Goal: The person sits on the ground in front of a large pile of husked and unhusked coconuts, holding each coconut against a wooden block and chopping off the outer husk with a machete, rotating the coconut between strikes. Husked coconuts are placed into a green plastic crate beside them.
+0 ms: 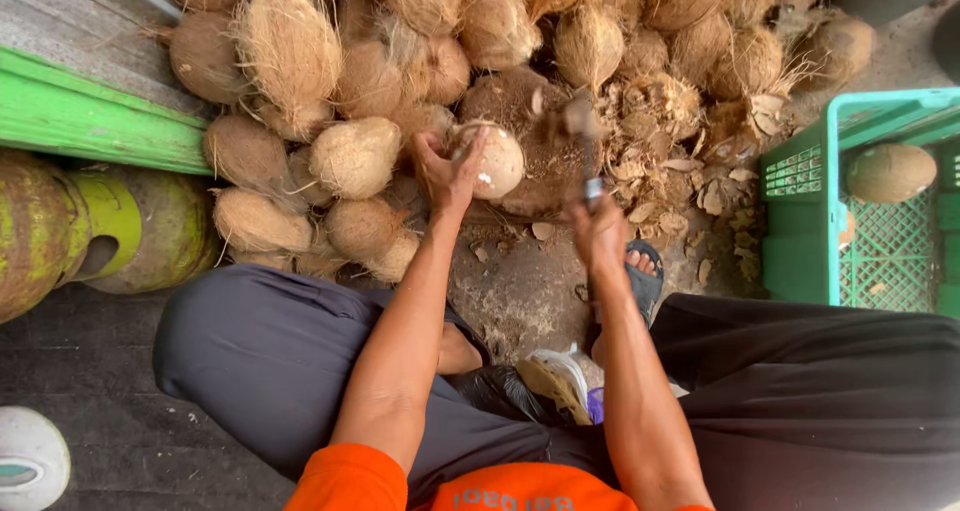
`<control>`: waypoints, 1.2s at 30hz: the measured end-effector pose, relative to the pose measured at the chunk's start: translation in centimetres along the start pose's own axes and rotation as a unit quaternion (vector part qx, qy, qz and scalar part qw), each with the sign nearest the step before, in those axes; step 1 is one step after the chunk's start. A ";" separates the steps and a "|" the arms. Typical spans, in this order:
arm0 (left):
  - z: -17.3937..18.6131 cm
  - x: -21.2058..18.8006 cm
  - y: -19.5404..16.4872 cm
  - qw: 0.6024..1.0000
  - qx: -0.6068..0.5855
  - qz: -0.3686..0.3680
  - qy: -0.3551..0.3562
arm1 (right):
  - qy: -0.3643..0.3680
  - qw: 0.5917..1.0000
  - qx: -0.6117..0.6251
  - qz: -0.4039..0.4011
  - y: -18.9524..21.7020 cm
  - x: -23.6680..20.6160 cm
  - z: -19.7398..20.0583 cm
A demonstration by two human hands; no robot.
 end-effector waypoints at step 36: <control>-1.4 1.2 0.3 0.980 0.197 -0.005 0.024 | 0.087 0.996 -0.001 0.035 0.3 -0.6 -2.5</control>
Point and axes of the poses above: each hand's wrist, its own x-axis towards the middle knuckle, its own z-axis out of the back of the hand, y = z × x, the point moved 3 cm from there along x, towards the middle knuckle, and after that the axes turned 14 degrees about z, right-handed, at the moved point
